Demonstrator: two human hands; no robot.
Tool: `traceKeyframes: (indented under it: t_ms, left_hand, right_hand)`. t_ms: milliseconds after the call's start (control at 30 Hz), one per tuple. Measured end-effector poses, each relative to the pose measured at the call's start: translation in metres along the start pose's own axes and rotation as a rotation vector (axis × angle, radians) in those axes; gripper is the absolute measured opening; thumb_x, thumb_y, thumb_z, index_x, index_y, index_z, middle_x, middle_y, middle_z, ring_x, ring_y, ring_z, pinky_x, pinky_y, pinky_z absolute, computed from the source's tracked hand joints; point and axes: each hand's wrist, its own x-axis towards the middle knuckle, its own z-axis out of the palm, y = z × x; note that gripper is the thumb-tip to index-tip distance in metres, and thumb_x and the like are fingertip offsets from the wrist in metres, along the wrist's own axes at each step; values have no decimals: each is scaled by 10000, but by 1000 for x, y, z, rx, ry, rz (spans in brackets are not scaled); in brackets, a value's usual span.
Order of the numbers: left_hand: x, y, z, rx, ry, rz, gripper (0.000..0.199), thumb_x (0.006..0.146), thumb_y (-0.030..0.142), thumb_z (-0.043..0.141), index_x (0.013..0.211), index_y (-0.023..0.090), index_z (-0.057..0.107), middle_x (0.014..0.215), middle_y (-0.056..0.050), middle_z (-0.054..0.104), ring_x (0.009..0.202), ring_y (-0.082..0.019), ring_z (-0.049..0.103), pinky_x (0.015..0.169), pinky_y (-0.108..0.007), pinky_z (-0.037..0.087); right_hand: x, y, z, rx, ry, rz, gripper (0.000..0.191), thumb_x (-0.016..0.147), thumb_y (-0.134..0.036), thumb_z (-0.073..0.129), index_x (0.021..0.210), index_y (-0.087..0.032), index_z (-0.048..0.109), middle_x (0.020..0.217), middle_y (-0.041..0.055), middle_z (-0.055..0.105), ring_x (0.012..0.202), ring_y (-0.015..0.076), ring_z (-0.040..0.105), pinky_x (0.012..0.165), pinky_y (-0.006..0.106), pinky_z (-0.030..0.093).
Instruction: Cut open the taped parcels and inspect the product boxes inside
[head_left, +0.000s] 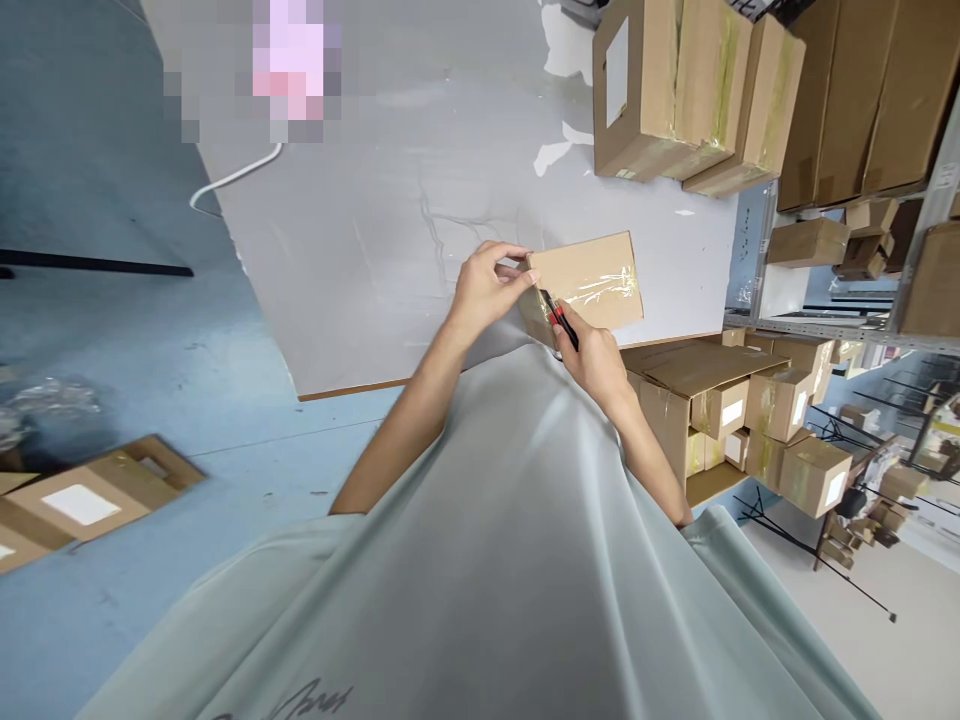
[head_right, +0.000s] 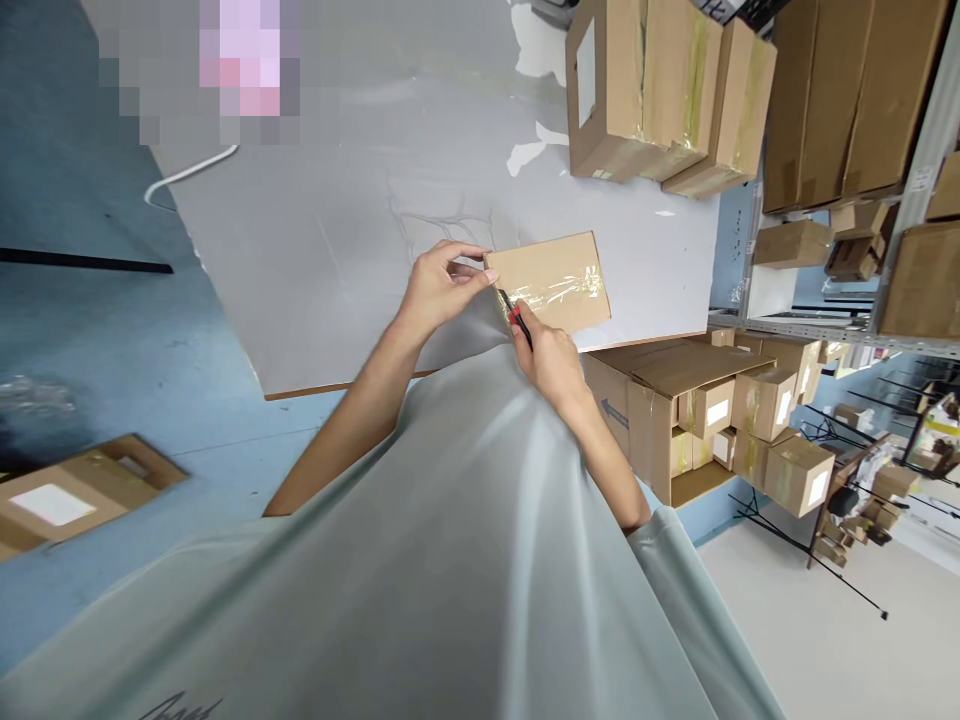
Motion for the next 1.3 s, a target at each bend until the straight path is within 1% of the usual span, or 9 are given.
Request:
traceKeyframes:
  t_ms: [267, 500, 700, 800, 867, 1033, 1100, 1200, 1300]
  left_hand:
    - [-1, 6, 2, -26, 14, -16, 307, 917, 297, 810, 1217, 239, 789, 1369, -79, 773, 1021, -224, 818, 907, -377, 695]
    - [-3, 19, 7, 38, 93, -65, 249, 903, 236, 810, 1152, 256, 814, 1280, -49, 792, 975, -210, 819, 926, -370, 689]
    - [-6, 19, 9, 9, 130, -74, 217, 927, 285, 823, 1142, 266, 810, 1237, -34, 793, 998, -203, 818, 874, -320, 674]
    - [-5, 16, 10, -2, 131, -89, 197, 938, 315, 836, 1126, 261, 815, 1235, -38, 789, 968, -193, 822, 857, -302, 674]
    - [-3, 15, 10, -2, 133, -93, 208, 945, 340, 841, 1134, 255, 822, 1239, -42, 792, 953, -187, 825, 861, -296, 676]
    - [-3, 12, 11, 32, 103, -74, 282, 1006, 432, 794, 1228, 260, 817, 1308, -62, 783, 1000, -206, 831, 885, -321, 692]
    - [-5, 11, 11, 41, 91, -65, 310, 1029, 456, 764, 1267, 263, 811, 1341, -74, 774, 1012, -213, 832, 896, -337, 700]
    - [-9, 10, 9, 41, 93, -50, 345, 1039, 475, 739, 1310, 271, 801, 1361, -77, 769, 1052, -216, 826, 915, -338, 705]
    - [-13, 19, 7, 90, 117, -31, 381, 1037, 445, 740, 1380, 284, 777, 1380, -83, 763, 1194, -263, 801, 1025, -399, 696]
  right_hand:
    - [-3, -11, -4, -76, -22, 26, 605, 1199, -315, 405, 1785, -201, 509, 1359, 147, 873, 1228, 363, 840, 1078, 458, 622]
    - [2, -25, -11, -144, -67, 35, 593, 1211, -295, 368, 1775, -163, 494, 1301, 177, 875, 1182, 368, 831, 1047, 442, 602]
    - [5, -46, -13, -230, -142, 128, 504, 1211, -252, 403, 1677, -181, 582, 1315, 192, 856, 1211, 363, 808, 1050, 428, 578]
    - [4, -51, -11, -259, -166, 155, 504, 1214, -237, 391, 1682, -176, 570, 1356, 205, 838, 1269, 352, 789, 1072, 423, 573]
    - [-2, -52, -8, -282, -199, 197, 513, 1219, -244, 381, 1697, -175, 552, 1339, 216, 839, 1243, 349, 803, 1059, 427, 588]
    - [-24, -47, -1, -292, -236, 247, 580, 1212, -242, 390, 1789, -200, 447, 1277, 216, 859, 1162, 354, 840, 1012, 438, 626]
    - [-30, -43, -5, -253, -208, 217, 571, 1209, -259, 415, 1774, -208, 481, 1255, 205, 869, 1141, 363, 845, 1004, 438, 629]
    - [-35, -25, -17, -159, -121, 165, 546, 1201, -301, 447, 1732, -232, 554, 1267, 171, 881, 1131, 367, 847, 993, 423, 629]
    - [-34, 9, -28, -64, 50, 160, 562, 1197, -325, 416, 1727, -222, 571, 1321, 157, 878, 1139, 368, 846, 984, 417, 628]
